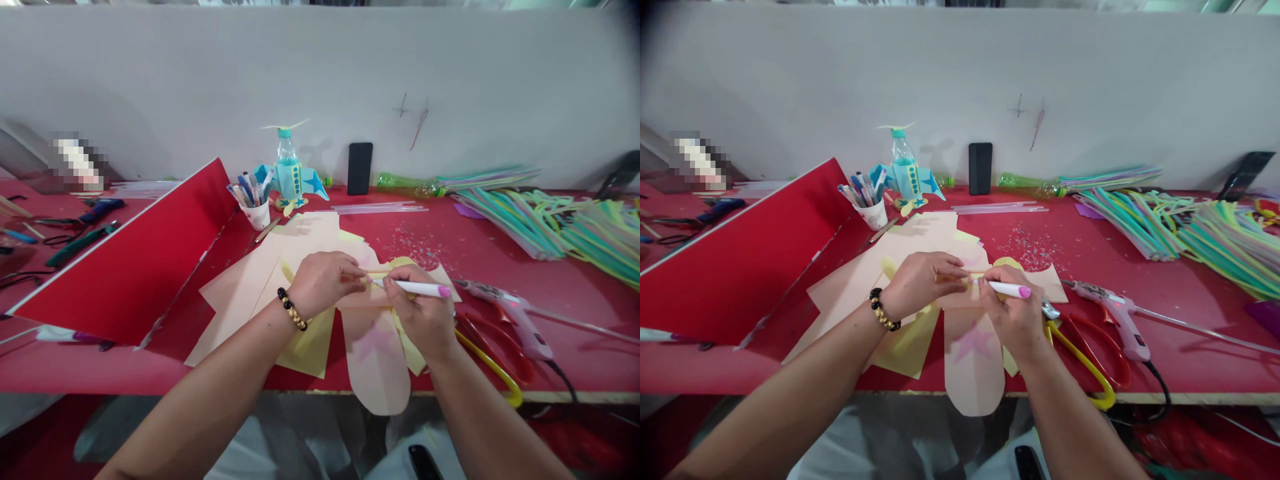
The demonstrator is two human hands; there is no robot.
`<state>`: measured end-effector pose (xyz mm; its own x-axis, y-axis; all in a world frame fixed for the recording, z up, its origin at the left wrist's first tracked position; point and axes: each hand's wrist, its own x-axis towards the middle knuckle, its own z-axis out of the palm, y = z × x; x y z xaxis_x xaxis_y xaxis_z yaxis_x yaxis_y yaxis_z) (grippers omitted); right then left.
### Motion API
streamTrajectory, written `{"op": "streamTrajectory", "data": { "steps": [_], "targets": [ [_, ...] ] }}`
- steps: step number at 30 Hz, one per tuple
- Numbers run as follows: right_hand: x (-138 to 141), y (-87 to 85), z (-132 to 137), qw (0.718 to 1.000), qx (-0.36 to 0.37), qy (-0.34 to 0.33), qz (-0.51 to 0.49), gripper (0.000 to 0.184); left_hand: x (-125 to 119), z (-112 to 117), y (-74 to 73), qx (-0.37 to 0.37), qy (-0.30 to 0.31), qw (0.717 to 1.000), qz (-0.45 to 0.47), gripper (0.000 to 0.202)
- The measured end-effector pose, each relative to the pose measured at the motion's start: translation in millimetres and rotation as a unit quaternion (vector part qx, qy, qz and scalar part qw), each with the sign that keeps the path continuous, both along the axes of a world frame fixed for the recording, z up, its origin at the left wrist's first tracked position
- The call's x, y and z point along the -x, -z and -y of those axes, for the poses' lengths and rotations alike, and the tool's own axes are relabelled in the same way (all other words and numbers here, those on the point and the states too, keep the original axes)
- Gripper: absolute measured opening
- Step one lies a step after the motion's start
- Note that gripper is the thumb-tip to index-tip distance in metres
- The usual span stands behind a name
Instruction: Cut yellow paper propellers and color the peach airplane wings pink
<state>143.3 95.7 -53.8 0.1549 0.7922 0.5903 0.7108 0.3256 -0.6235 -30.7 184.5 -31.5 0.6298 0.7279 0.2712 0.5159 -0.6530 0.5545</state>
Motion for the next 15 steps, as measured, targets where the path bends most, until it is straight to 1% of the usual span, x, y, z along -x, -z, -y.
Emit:
{"op": "streamTrajectory", "data": {
  "steps": [9, 15],
  "targets": [
    [1.0, -2.3, -1.7, 1.000, -0.001, 0.017, 0.004, 0.007, 0.4, 0.2, 0.8, -0.011, 0.003, 1.000, -0.003, 0.015],
    [0.6, -3.2, 0.8, 1.000, 0.012, 0.010, -0.004, 0.008, 0.8, 0.5, 0.1, -0.004, 0.002, 1.000, -0.002, 0.016]
  ]
}}
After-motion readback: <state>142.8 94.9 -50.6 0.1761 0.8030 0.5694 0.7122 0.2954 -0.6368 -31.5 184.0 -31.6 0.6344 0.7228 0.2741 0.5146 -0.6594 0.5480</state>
